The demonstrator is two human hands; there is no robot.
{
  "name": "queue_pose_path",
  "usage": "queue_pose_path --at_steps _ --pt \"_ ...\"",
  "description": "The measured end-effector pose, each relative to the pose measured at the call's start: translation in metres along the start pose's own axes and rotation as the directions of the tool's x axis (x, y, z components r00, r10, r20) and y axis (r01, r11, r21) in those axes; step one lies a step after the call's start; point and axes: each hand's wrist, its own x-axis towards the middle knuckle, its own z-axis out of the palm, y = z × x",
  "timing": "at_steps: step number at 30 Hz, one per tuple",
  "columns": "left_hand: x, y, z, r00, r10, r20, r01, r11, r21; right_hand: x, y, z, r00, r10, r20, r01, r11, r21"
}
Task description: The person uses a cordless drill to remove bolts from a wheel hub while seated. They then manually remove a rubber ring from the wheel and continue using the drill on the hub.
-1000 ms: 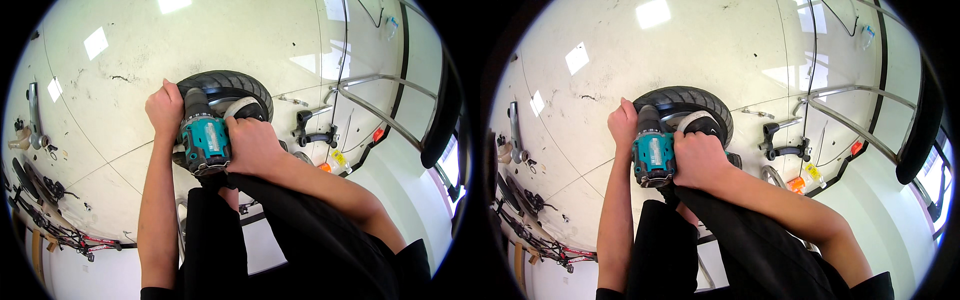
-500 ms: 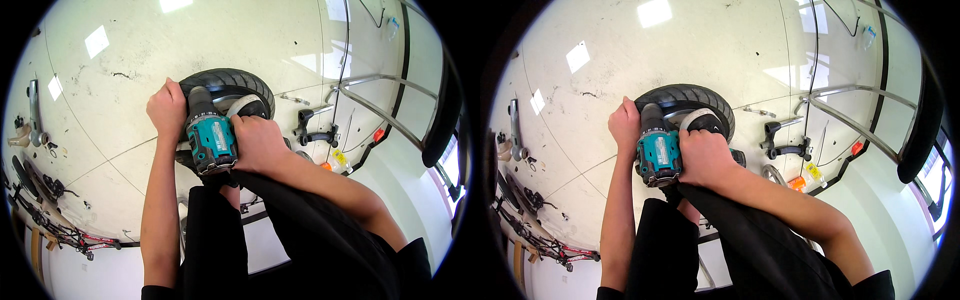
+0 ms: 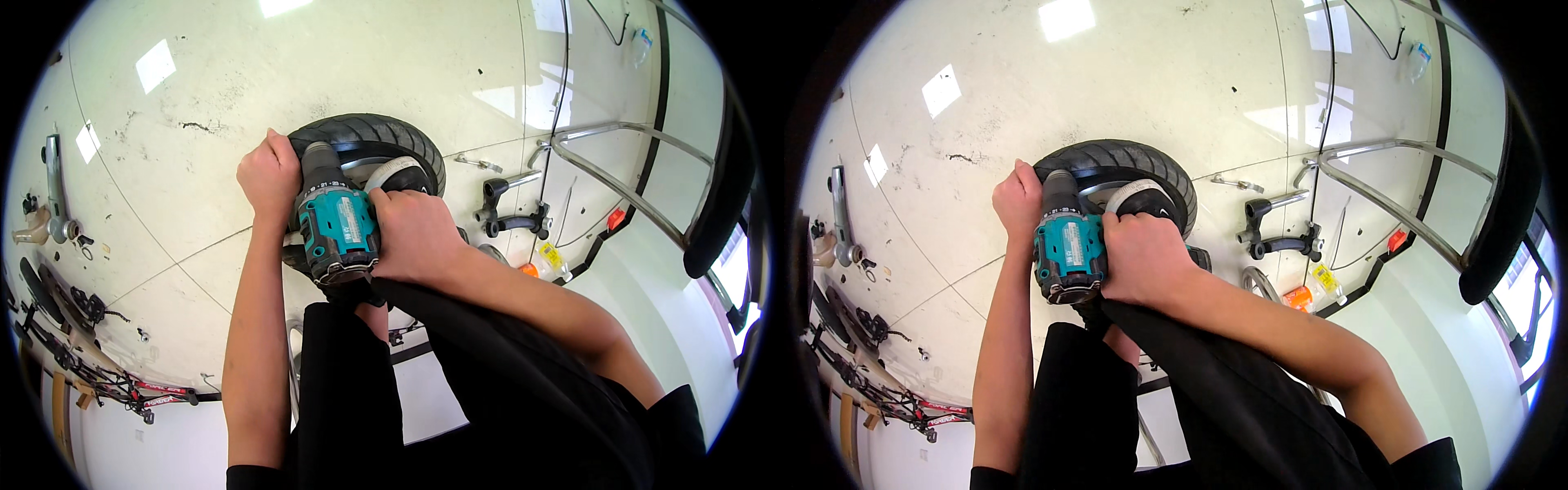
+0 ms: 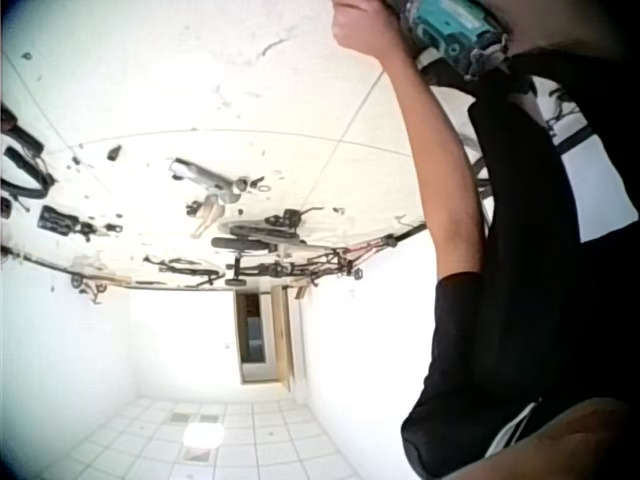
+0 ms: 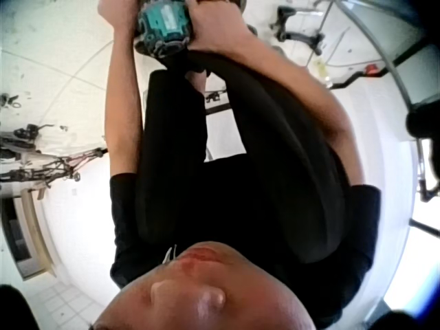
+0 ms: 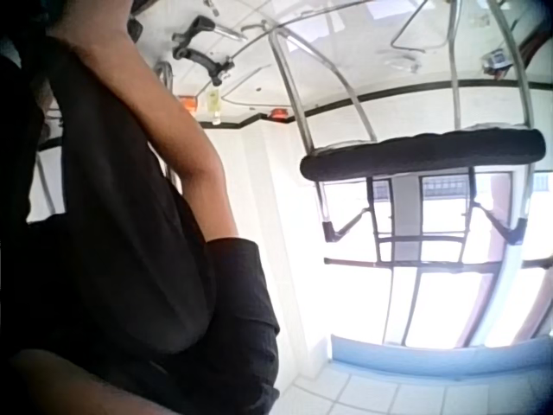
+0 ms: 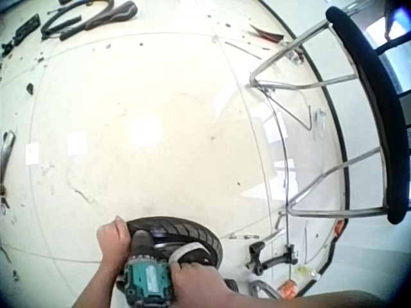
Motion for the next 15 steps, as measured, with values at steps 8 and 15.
queue_pose_path --at_steps 8,15 --pt "0.001 -0.004 0.003 0.997 0.059 -0.045 -0.061 0.998 -0.028 -0.006 -0.004 0.004 0.996 0.034 -0.082 -0.019 0.983 0.184" --pt "-0.002 -0.001 0.002 0.995 0.049 -0.087 -0.052 0.998 -0.034 -0.010 -0.013 0.001 0.980 -0.007 -0.197 0.025 0.996 0.090"
